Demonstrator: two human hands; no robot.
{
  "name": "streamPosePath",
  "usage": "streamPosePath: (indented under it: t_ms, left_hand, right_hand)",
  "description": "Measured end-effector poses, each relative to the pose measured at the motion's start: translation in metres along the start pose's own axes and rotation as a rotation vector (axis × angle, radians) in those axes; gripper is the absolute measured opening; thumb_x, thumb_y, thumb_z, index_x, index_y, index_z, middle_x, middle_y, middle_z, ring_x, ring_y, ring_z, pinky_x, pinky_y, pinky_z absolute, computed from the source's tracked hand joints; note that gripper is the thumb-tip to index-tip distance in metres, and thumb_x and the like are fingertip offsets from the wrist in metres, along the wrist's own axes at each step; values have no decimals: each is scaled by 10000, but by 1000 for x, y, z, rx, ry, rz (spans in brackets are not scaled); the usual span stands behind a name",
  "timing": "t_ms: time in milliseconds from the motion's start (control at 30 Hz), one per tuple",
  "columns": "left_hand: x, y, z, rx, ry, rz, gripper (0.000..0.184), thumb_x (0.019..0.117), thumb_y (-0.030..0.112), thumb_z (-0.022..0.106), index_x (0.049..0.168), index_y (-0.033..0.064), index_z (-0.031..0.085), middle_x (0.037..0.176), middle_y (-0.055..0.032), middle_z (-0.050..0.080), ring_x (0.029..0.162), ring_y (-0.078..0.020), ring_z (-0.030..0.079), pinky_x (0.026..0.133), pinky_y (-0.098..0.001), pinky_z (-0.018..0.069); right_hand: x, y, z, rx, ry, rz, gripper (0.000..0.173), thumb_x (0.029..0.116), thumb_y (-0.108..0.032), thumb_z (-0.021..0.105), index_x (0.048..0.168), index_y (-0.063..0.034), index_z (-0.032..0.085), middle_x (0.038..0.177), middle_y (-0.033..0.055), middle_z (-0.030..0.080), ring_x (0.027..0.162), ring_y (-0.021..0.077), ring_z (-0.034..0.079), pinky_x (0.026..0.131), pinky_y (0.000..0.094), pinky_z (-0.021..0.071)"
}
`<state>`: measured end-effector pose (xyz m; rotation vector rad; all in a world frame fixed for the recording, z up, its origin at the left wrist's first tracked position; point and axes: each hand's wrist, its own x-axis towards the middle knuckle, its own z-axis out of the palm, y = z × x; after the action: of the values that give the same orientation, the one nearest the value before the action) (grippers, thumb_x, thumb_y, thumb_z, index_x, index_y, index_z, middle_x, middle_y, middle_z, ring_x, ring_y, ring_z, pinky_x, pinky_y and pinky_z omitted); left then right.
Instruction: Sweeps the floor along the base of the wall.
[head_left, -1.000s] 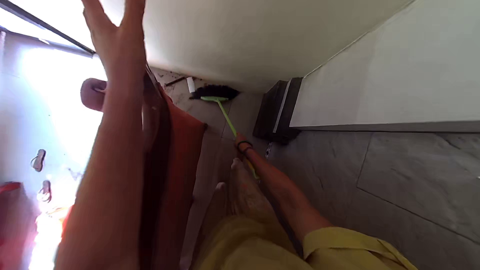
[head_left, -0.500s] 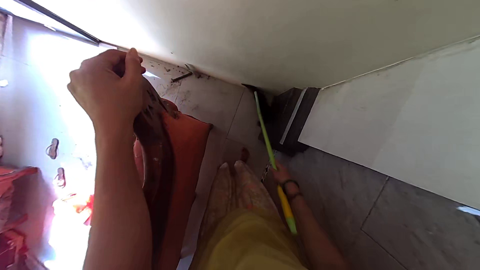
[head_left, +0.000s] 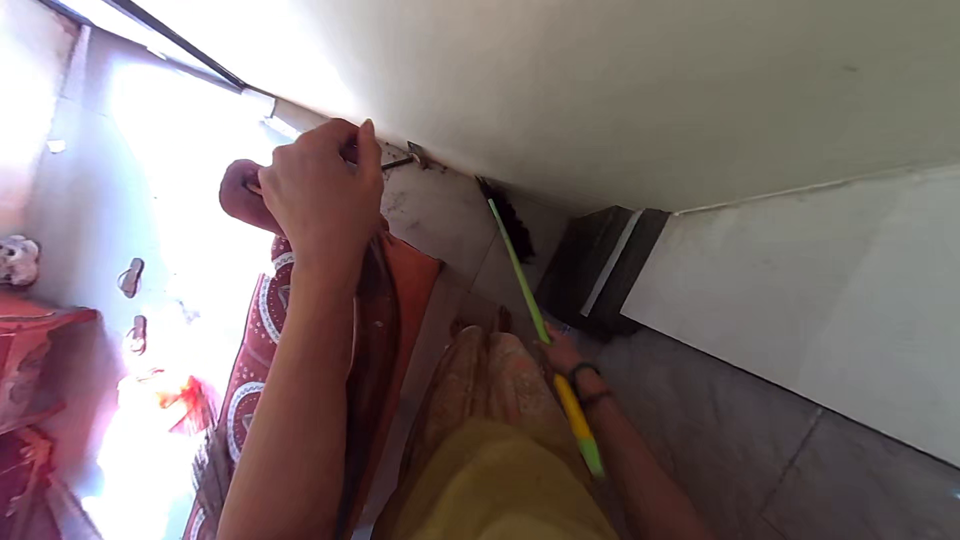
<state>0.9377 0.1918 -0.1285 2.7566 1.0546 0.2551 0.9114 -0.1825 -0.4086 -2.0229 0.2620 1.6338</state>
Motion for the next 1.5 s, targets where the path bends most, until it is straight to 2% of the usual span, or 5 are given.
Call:
streamPosePath:
  t_ms: [300,767,1200,1333,1500]
  left_hand:
    - [-1,-1,2,-63,75,9,289,1060,379,551,1010,183,757,733,14,685,597,-110,600,550,-384,435]
    - [-4,-4,9,-274,71,-48,234,1014,248,610,985,105,793,952,8,785,955,-113,751,850,-305,633]
    - [-1,-4,-1,-307,-56,-103,175,1012,173,635,993,54,762,972,-39,792,1066,-158,738,999,-318,593]
    - [0,-3,-2,-335,-53,-113,159,997,178,661,992,72,779,967,-18,794,1077,-157,737,1034,-355,585]
    - [1,-4,-4,-375,-57,-121,149,992,172,668,1013,78,782,973,-18,793,1097,-143,727,1074,-368,547]
  right_hand:
    - [124,-181,22,154,-235,-98,611,1101,-246,498,1632,-146,212,759,38,518,522,107,489,501,266,459]
    - [101,-76,-74,-226,-164,96,525,1126,-411,358,1619,-232,332,836,169,623,565,242,580,543,415,531]
    - [255,-308,45,-505,-246,-310,549,1140,-362,301,1658,-212,205,1113,222,650,764,293,648,732,448,556]
    - [198,-247,-3,-518,-197,-438,537,1125,-317,367,1645,-215,279,1333,243,638,1037,382,690,947,566,531]
    - [154,-201,-58,-473,-129,-128,554,1123,-356,385,1653,-273,246,921,213,664,613,296,611,601,492,548]
